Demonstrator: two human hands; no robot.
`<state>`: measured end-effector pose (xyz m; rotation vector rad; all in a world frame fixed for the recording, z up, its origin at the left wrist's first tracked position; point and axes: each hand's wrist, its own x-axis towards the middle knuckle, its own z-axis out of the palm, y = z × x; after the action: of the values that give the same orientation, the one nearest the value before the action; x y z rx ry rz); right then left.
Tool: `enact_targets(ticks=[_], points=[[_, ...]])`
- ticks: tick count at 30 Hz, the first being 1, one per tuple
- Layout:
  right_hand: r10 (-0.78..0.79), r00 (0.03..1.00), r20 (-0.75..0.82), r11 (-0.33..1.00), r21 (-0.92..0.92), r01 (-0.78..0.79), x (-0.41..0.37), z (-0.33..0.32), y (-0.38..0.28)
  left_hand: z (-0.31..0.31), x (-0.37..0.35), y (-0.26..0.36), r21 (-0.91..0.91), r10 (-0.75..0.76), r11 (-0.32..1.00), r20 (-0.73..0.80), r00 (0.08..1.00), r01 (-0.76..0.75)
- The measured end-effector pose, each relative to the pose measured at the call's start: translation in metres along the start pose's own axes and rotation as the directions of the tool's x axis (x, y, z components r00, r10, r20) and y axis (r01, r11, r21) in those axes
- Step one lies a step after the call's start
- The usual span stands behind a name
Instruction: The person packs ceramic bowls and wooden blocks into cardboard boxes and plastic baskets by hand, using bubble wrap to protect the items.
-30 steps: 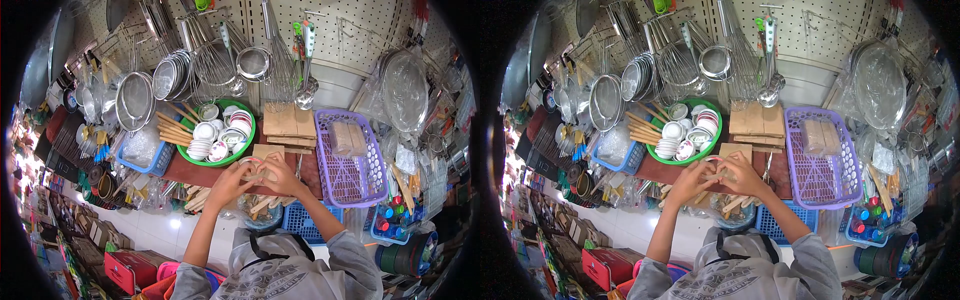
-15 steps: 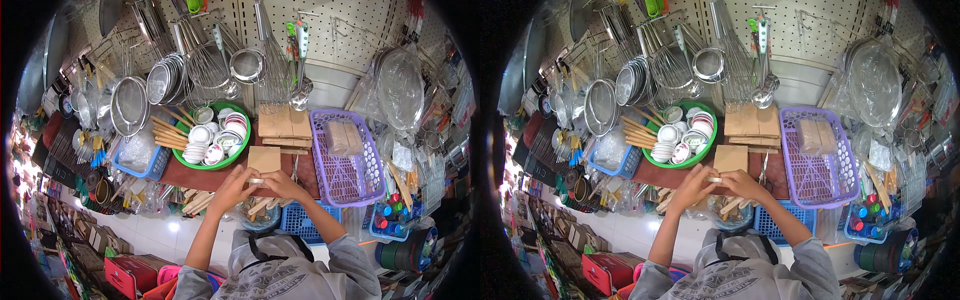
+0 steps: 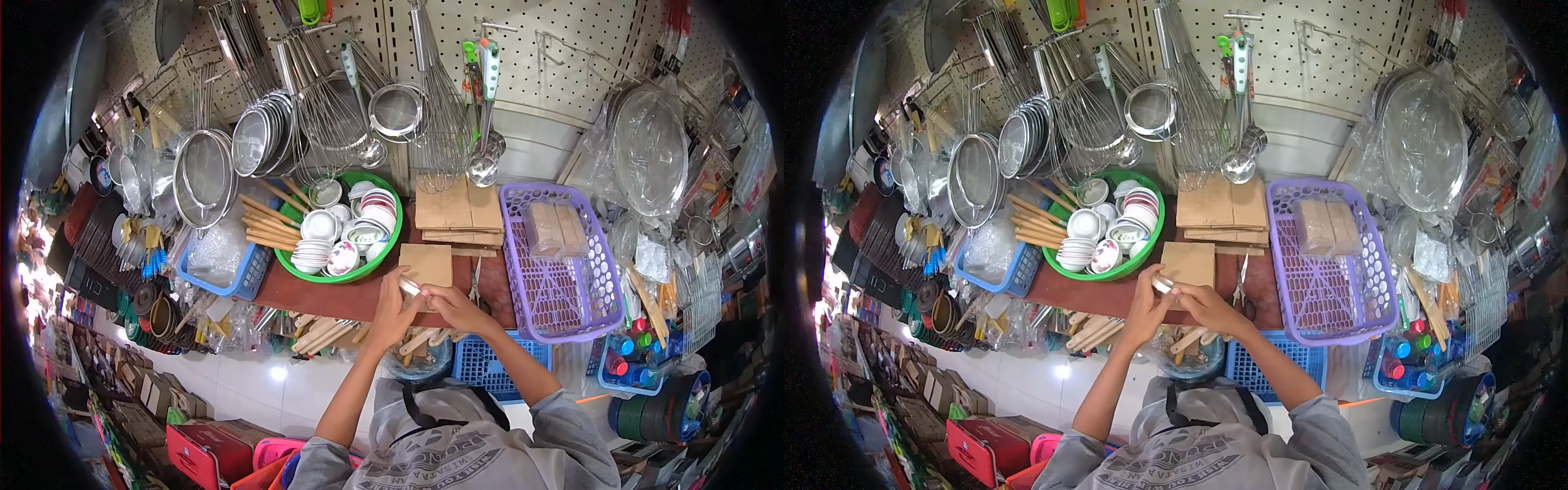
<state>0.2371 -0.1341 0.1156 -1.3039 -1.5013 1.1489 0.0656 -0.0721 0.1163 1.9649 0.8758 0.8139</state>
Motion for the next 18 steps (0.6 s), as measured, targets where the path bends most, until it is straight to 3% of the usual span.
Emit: enact_targets(ticks=[2, 4, 6, 9, 14, 16, 18], points=[[0.008, 1.0, 0.03, 0.999, 0.046, -0.009, 0.003, 0.0, 0.005, 0.003, 0.002, -0.008, -0.067, -0.04, 0.997, -0.032, 0.999, 0.038], [-0.104, 0.994, 0.024, 0.989, 0.107, 0.1, 0.006, 0.002, 0.003, 0.001, 0.003, -0.014, -0.178, -0.129, 0.976, -0.028, 0.991, 0.122], [-0.142, 0.989, 0.051, 0.984, 0.115, 0.135, 0.008, 0.001, 0.001, -0.004, 0.007, -0.027, -0.442, -0.3, 0.842, 0.094, 0.949, 0.309], [-0.096, 0.991, 0.096, 0.994, 0.051, 0.092, 0.009, -0.003, 0.004, -0.007, 0.009, -0.037, -0.452, -0.254, 0.84, 0.164, 0.953, 0.301], [-0.162, 0.986, 0.028, 0.986, 0.038, 0.161, 0.011, 0.007, -0.009, -0.002, 0.01, -0.05, -0.086, 0.02, 0.996, 0.002, 1.0, -0.02], [-0.141, 0.989, 0.051, 0.978, 0.163, 0.131, 0.014, 0.014, -0.007, -0.013, 0.01, -0.04, -0.283, -0.147, 0.944, 0.091, 0.985, 0.167], [-0.169, 0.983, 0.067, 0.962, 0.229, 0.15, 0.016, 0.019, -0.006, -0.021, 0.009, -0.037, -0.504, -0.265, 0.798, 0.201, 0.943, 0.332]])
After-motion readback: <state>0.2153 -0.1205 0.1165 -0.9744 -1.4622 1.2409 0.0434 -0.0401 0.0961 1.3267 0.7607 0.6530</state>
